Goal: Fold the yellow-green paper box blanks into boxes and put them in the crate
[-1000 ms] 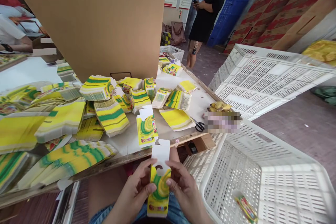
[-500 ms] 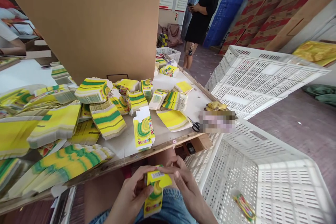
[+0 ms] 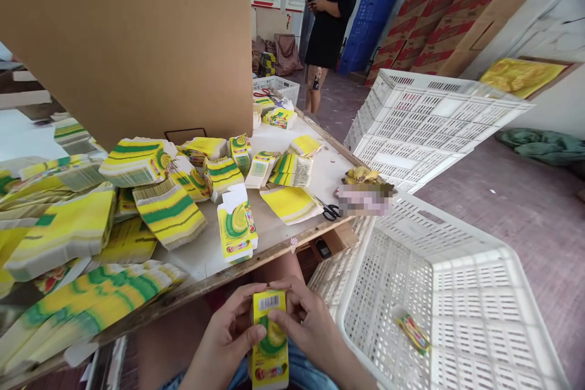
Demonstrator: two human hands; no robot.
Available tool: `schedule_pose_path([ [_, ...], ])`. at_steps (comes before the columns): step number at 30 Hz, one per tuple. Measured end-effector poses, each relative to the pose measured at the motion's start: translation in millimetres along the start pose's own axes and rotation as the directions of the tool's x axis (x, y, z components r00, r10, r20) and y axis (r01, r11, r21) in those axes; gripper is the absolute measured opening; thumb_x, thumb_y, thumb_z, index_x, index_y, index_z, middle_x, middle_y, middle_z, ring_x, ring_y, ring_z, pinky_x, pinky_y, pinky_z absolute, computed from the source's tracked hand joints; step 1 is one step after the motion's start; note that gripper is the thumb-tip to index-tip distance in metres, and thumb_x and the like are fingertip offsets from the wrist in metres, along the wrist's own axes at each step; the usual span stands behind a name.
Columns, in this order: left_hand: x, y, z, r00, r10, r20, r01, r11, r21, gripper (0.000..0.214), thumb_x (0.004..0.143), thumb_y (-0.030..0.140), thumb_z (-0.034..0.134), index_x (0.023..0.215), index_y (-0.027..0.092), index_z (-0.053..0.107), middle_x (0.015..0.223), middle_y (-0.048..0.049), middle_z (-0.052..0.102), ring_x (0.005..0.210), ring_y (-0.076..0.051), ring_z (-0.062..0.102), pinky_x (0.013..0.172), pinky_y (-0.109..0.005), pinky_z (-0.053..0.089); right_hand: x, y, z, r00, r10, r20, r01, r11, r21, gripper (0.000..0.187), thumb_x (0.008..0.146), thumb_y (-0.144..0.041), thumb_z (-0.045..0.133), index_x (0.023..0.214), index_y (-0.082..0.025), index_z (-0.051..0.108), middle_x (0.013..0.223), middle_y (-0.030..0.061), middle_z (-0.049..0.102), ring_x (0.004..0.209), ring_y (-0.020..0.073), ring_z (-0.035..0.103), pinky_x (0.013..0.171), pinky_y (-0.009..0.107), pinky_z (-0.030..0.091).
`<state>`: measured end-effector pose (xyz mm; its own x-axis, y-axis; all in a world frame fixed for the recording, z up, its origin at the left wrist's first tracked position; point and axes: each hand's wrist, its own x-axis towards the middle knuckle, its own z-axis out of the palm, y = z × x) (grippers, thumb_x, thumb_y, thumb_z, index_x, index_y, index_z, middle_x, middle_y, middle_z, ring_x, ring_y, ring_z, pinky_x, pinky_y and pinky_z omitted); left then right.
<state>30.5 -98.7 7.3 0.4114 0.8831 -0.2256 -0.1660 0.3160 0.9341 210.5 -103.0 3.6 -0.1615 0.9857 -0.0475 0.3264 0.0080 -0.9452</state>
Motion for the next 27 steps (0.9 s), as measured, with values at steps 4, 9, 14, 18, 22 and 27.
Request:
schedule_pose_path([
  [4, 3, -5, 15.0, 0.995, 0.093, -0.042, -0.091, 0.994, 0.058, 0.035, 0.078, 0.031, 0.069, 0.113, 0.024, 0.066, 0.122, -0.0106, 0.066, 0.111, -0.028, 0.063, 0.09, -0.035, 0.053, 0, 0, 4, 0.989, -0.067, -0.13, 0.088, 0.984, 0.156, 0.02, 0.087, -0.032, 0.06, 0.104, -0.026, 0.07, 0.095, 0.0051, 0.071, 0.087, 0.0204, 0.065, 0.076, 0.029, 0.05],
  [9, 9, -2, 15.3, 0.961, 0.275, -0.04, -0.235, 0.88, 0.412, 0.045, 0.086, 0.032, 0.059, 0.131, 0.027, 0.054, 0.136, -0.0111, 0.057, 0.122, -0.029, 0.057, 0.099, -0.04, 0.049, -10, 10, -46, 0.941, -0.132, -0.311, 0.091, 0.986, -0.143, 0.023, 0.089, -0.036, 0.055, 0.099, -0.028, 0.074, 0.095, 0.008, 0.072, 0.09, 0.027, 0.066, 0.078, 0.04, 0.051],
  [14, 34, 23, -35.5, 0.805, 0.59, -0.065, -0.191, 0.361, 0.913, 0.062, 0.083, 0.034, 0.063, 0.141, 0.022, 0.043, 0.149, -0.0121, 0.041, 0.14, -0.033, 0.032, 0.117, -0.057, 0.018, -24, 34, -125, 0.813, -0.166, -0.559, -0.331, 0.657, -0.677, 0.043, 0.08, -0.057, 0.053, 0.096, -0.024, 0.077, 0.102, 0.0182, 0.069, 0.098, 0.0449, 0.057, 0.079, 0.065, 0.039],
  [18, 48, 30, -64.5, 0.856, 0.516, 0.001, -0.149, 0.246, 0.958, 0.039, 0.089, 0.037, 0.053, 0.124, 0.021, 0.062, 0.136, -0.0105, 0.058, 0.13, -0.03, 0.049, 0.111, -0.053, 0.034, -14, 31, -95, 0.936, -0.091, -0.341, -0.076, 0.892, -0.447, 0.033, 0.086, -0.049, 0.055, 0.1, -0.025, 0.074, 0.096, 0.011, 0.073, 0.086, 0.0294, 0.066, 0.08, 0.045, 0.049],
  [22, 44, 36, -69.3, 0.895, 0.446, -0.023, -0.106, 0.261, 0.96, 0.036, 0.09, 0.039, 0.05, 0.116, 0.021, 0.068, 0.131, -0.0095, 0.062, 0.126, -0.029, 0.053, 0.105, -0.046, 0.044, 6, 11, -32, 0.967, -0.012, -0.254, -0.025, 0.99, -0.14, 0.026, 0.088, -0.041, 0.057, 0.092, -0.024, 0.077, 0.083, 0.0069, 0.075, 0.073, 0.0226, 0.066, 0.067, 0.031, 0.048],
  [27, 41, 40, -72.2, 0.892, 0.451, 0.002, -0.108, 0.209, 0.972, 0.034, 0.089, 0.036, 0.05, 0.113, 0.021, 0.07, 0.129, -0.0092, 0.063, 0.123, -0.029, 0.056, 0.101, -0.044, 0.048, 18, -1, 0, 0.98, 0.035, -0.194, -0.039, 0.999, -0.015, 0.029, 0.091, -0.039, 0.054, 0.091, -0.021, 0.077, 0.076, 0.0044, 0.075, 0.067, 0.0186, 0.064, 0.058, 0.025, 0.043],
])
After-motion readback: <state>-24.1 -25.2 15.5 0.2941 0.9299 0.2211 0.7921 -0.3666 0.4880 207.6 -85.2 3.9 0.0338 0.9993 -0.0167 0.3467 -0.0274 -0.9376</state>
